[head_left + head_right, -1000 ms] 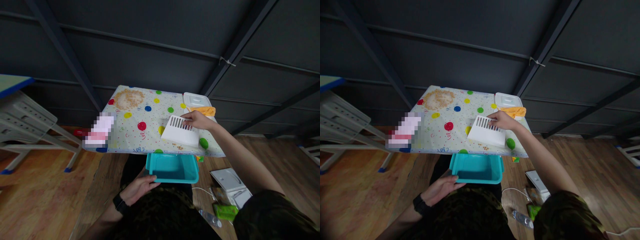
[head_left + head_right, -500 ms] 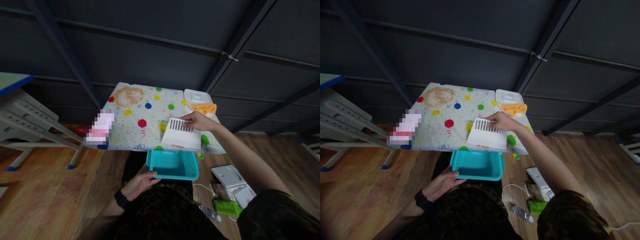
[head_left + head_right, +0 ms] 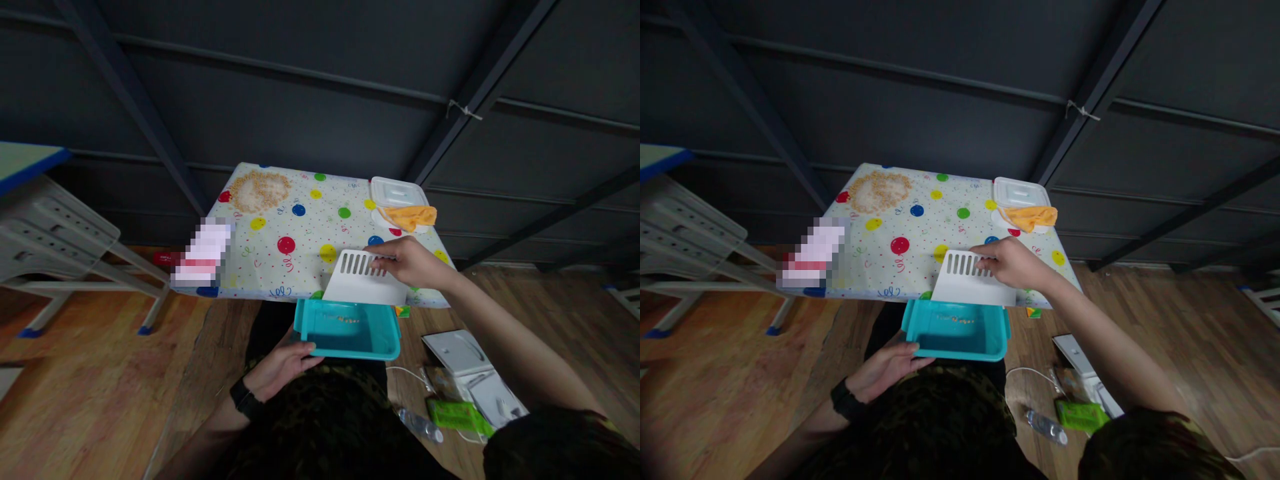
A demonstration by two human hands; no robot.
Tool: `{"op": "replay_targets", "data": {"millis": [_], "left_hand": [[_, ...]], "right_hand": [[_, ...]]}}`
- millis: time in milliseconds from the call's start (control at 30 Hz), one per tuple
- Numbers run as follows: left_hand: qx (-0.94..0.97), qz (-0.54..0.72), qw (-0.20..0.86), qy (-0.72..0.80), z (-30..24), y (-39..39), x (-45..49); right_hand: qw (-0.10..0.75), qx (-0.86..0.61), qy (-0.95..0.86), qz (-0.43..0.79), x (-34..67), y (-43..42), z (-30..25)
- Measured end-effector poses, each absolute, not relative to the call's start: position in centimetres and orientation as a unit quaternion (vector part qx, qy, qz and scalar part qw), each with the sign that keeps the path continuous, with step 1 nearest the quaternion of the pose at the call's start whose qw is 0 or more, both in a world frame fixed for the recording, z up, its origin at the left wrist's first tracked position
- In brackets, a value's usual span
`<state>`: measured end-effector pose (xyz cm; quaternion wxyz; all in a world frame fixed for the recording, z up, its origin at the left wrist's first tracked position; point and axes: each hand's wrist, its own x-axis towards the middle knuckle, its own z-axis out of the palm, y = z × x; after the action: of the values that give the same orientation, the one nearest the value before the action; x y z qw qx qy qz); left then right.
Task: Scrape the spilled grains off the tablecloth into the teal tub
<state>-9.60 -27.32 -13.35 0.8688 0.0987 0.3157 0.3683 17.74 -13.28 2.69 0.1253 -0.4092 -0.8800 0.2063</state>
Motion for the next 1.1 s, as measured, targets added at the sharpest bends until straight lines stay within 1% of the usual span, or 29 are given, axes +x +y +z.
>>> {"op": "replay_targets", "data": {"millis": [200, 467, 600, 800, 1100], "left_hand": [[0.11, 0.373, 0.868, 0.308, -12.9, -27.3, -9.5], [0.107, 0.369, 0.868, 0.315, -13.3, -27.4, -9.6], [0.108, 0.373, 0.868, 0.309, -13.8, -27.4, -9.7], [0.108, 0.374, 0.872, 0.297, -13.6, -27.4, -9.7], [0.113, 0.379, 0.869, 0.297, -13.5, -27.9, -10.3]], "right_hand": [[0.129, -0.408, -0.894, 0.135, 17.6, -14.9, 3.4], [0.181, -0.459, -0.867, 0.063, 17.1, -10.4, 3.5], [0.157, -0.472, -0.868, 0.014, 15.9, -10.5, 2.7], [0.104, -0.425, -0.899, -0.028, 15.7, -14.2, 1.4], [0.079, -0.399, -0.913, 0.022, 16.9, -19.9, 1.8]]}}
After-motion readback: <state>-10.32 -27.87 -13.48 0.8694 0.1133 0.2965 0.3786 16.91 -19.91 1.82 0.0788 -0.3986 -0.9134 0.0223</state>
